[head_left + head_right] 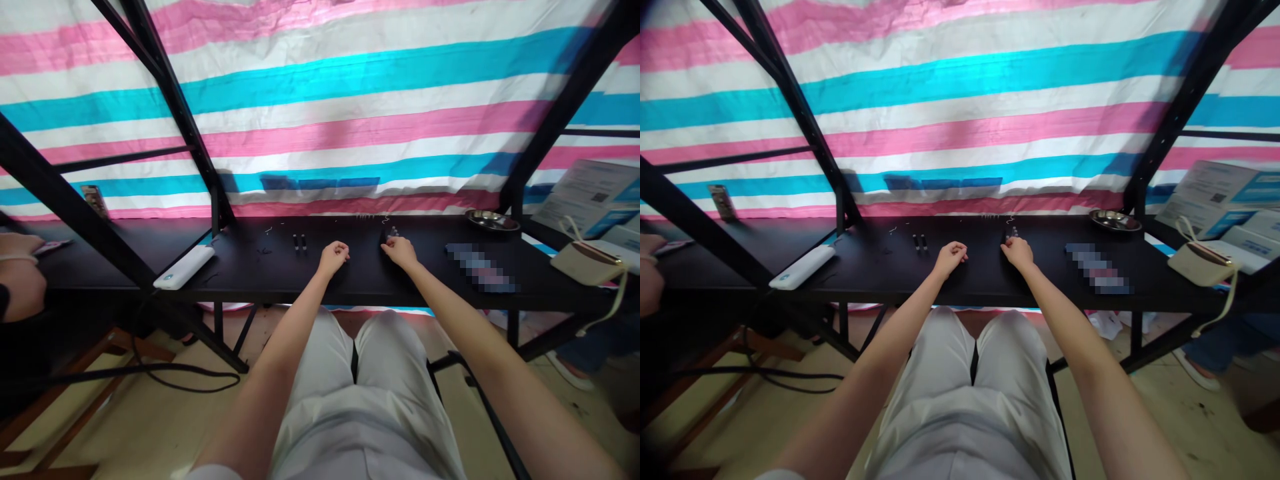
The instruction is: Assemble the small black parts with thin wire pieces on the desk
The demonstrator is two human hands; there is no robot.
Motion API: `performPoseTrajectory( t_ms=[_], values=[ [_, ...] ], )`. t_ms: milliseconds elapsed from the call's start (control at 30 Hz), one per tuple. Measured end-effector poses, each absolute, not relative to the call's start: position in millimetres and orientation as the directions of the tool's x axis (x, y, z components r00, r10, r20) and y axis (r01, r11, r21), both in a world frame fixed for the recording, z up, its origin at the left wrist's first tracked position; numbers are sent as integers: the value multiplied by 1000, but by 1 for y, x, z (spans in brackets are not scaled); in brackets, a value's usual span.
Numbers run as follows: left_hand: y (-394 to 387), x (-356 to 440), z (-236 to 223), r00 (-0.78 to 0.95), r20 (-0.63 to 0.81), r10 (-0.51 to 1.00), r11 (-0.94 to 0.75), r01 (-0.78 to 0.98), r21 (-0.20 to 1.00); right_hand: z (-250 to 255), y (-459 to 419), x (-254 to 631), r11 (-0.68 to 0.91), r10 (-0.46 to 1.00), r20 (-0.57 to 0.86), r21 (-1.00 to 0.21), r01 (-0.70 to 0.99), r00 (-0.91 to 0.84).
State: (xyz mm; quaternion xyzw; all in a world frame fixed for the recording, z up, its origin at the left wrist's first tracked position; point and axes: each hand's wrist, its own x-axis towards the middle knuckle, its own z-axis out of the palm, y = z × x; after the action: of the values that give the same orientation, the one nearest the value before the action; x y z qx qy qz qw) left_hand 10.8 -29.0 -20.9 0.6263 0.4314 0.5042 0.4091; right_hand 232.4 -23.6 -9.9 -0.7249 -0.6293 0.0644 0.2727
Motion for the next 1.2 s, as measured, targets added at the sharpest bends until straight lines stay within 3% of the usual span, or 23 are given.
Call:
performPoseTrajectory(
  t_ms=[800, 1200],
  values=[
    [-28, 10, -21, 126, 289, 949, -305, 139, 942, -9, -33, 258, -136, 957, 161, -491, 860, 243],
    [-30, 10, -20, 123, 290, 949, -306, 147, 940, -17, -36, 253, -172, 926, 259, -358, 918, 274]
  ],
)
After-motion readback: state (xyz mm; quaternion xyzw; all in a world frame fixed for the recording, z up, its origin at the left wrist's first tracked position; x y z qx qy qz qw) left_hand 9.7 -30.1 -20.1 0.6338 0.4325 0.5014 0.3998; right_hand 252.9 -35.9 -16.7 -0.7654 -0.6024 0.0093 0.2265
